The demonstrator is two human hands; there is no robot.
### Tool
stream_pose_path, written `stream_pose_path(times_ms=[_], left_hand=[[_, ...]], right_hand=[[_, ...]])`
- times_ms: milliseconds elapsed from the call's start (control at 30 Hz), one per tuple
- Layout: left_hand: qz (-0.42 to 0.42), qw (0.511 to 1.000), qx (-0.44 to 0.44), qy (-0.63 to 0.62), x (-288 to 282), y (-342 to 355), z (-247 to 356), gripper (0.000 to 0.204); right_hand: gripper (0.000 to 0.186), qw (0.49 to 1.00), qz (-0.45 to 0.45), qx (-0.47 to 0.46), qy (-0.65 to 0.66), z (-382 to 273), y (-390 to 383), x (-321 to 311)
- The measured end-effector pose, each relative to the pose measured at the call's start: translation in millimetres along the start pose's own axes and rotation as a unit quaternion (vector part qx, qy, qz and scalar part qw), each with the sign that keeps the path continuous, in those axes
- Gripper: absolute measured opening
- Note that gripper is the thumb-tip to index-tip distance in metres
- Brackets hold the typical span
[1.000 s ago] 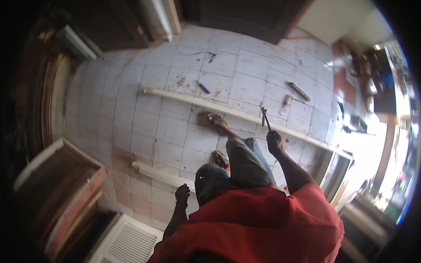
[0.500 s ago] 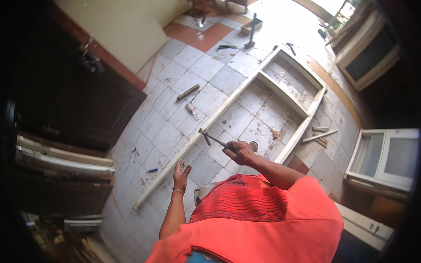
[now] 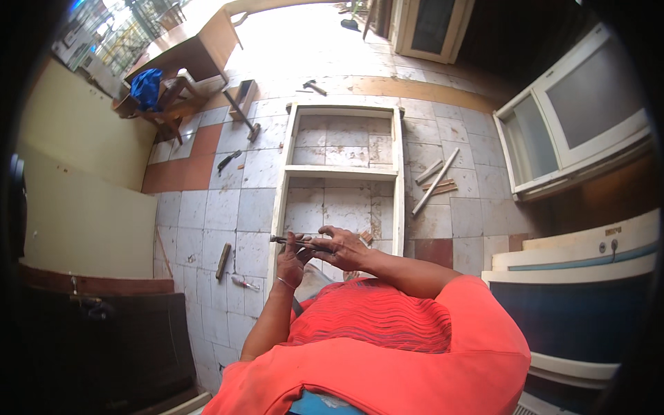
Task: The person uses a hammer and pliers to remove nails from a wooden frame. They hold the wooden pieces by hand and pull the nails out while sitting on a tiled floor.
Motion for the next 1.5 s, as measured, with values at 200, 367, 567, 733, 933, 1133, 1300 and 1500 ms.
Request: stream_pose_path(times_ms=[200, 367, 567, 733, 933, 1133, 1300, 1500], left_hand=[[0.010, 0.995, -0.090, 0.045, 32, 107, 46, 0.055], [-0.021, 0.986, -0.166, -0.006, 48, 216, 108, 0.062], [-0.193, 0.939, -0.283, -0.032, 123, 308, 194, 0.069], [-0.167, 0.940, -0.290, 0.068, 219, 317, 245, 0.077], [-0.117, 0.901, -0.285, 0.305, 212, 406, 297, 0.062], [0.033, 0.972, -0.196, 0.123, 117, 514, 387, 0.067], [0.320, 0.939, -0.128, -0.016, -12, 549, 388, 0.069], [0.467, 0.859, -0.200, 0.069, -33, 577, 380, 0.051]], right_hand=[[0.053, 0.963, -0.155, 0.214, 0.057, 140, 23, 14], [0.044, 0.977, 0.041, 0.167, 0.123, 192, 109, -65], [0.040, 0.973, 0.186, 0.096, 0.101, 223, 215, -152], [0.036, 0.968, 0.244, 0.055, 0.004, 260, 263, -195], [0.025, 0.798, 0.507, 0.233, 0.231, 412, 238, -260], [0.051, 0.642, 0.638, 0.314, 0.286, 582, 204, -322], [0.050, 0.621, 0.595, 0.402, 0.313, 759, 233, -337], [0.053, 0.580, 0.491, 0.516, 0.394, 888, 307, -333]])
Point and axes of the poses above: each hand's wrist, its own y-axis towards the middle knuckle, its own x-axis out of the palm, z = x × y, the point moved 10 cm from there along y, towards the middle knuckle, and after that the axes turned 13 degrees about -x, right-handed, at the moved point
